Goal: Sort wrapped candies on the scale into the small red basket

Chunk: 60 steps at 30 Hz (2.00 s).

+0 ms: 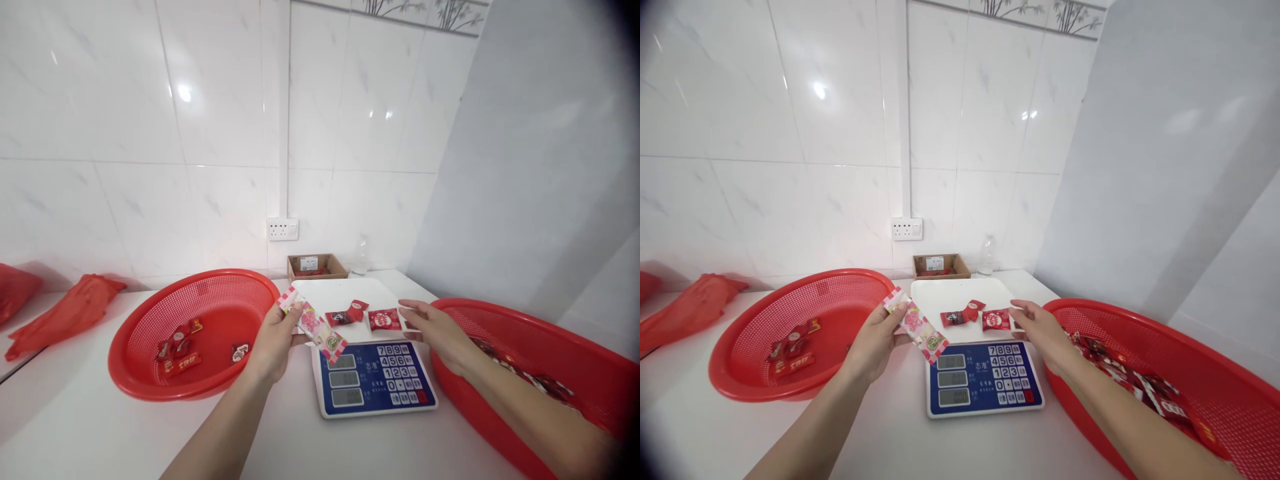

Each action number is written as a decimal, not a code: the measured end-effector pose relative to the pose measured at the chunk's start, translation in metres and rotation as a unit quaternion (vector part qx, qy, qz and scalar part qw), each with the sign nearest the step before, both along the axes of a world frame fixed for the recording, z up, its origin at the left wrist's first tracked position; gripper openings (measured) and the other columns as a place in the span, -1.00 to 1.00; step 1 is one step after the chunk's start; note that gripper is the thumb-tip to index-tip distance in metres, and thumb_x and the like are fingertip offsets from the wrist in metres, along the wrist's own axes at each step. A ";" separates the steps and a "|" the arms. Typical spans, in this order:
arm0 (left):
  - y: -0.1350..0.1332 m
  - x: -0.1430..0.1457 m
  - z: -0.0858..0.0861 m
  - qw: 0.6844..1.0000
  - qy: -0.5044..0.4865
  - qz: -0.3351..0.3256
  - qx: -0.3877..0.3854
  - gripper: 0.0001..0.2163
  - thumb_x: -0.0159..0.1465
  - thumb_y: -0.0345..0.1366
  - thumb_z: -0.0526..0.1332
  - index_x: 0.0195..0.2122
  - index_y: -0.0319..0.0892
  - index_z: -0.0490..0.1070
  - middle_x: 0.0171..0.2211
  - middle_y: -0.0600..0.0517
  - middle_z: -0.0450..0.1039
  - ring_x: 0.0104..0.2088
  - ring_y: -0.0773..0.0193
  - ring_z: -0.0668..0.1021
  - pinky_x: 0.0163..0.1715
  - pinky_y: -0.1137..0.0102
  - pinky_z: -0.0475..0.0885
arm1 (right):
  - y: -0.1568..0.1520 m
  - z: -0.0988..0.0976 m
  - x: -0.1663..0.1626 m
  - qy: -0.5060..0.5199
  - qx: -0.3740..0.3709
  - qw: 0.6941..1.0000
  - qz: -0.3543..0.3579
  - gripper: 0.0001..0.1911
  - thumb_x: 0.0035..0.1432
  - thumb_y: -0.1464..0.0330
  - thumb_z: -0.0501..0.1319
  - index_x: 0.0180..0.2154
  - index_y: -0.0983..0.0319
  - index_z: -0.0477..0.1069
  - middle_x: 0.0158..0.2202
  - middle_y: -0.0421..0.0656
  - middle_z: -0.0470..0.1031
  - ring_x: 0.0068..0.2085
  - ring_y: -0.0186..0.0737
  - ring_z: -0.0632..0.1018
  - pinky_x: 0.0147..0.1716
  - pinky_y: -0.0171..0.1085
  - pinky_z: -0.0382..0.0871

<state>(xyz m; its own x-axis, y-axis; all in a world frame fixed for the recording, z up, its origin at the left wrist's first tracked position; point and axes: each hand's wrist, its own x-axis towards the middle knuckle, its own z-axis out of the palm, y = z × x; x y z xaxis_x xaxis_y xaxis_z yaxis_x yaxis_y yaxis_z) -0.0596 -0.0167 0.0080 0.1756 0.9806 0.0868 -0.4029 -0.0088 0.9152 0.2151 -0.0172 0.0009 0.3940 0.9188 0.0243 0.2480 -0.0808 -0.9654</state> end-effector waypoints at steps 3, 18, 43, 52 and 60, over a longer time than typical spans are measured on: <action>-0.002 0.003 -0.001 1.000 -0.008 -0.002 0.001 -0.70 0.11 -0.14 0.25 -0.17 -0.16 0.37 -0.19 -0.05 0.49 -0.25 0.23 0.54 -0.29 0.33 0.48 | -0.006 0.004 -0.008 -0.062 0.026 0.998 -0.003 -0.55 -0.04 0.21 0.21 -0.07 0.20 0.36 0.00 -0.01 0.40 -0.03 -0.05 0.45 -0.10 -0.16 0.37; -0.022 0.029 -0.008 0.997 -0.023 -0.022 0.068 -0.76 0.13 -0.19 0.24 -0.23 -0.20 0.36 -0.26 -0.02 0.50 -0.24 0.22 0.52 -0.24 0.37 0.41 | -0.044 0.007 -0.079 -0.209 0.008 0.923 0.324 -0.52 0.14 0.00 -0.02 -0.23 0.21 0.43 -0.26 -0.13 0.53 -0.21 -0.11 0.51 -0.23 -0.22 0.36; -0.031 0.025 0.001 0.988 0.016 -0.152 0.031 -0.75 0.10 -0.18 0.26 -0.32 -0.29 0.50 -0.44 -0.07 0.50 -0.43 0.25 0.51 -0.43 0.43 0.40 | -0.046 0.021 -0.081 0.044 0.098 0.988 0.113 -0.48 -0.01 -0.12 0.07 -0.62 0.19 0.18 -0.69 -0.29 0.19 -0.61 -0.37 0.22 -0.62 -0.36 0.10; -0.032 0.009 0.010 0.936 0.180 -0.292 0.077 -0.73 0.11 -0.06 0.22 -0.41 -0.19 0.49 -0.48 0.03 0.45 -0.48 0.33 0.43 -0.44 0.48 0.28 | -0.044 0.038 -0.075 -0.026 0.036 0.980 0.196 -0.51 -0.04 -0.08 0.13 -0.64 0.18 0.13 -0.70 -0.33 0.11 -0.64 -0.40 0.15 -0.64 -0.35 0.00; -0.032 0.029 0.003 0.972 0.149 -0.174 0.053 -0.69 0.07 -0.03 0.23 -0.46 -0.22 0.39 -0.53 0.08 0.31 -0.52 0.37 0.38 -0.49 0.45 0.35 | -0.028 0.036 -0.084 0.049 0.108 0.963 0.241 -0.53 -0.03 -0.06 0.15 -0.57 0.22 0.27 -0.65 -0.33 0.20 -0.60 -0.41 0.20 -0.59 -0.38 0.10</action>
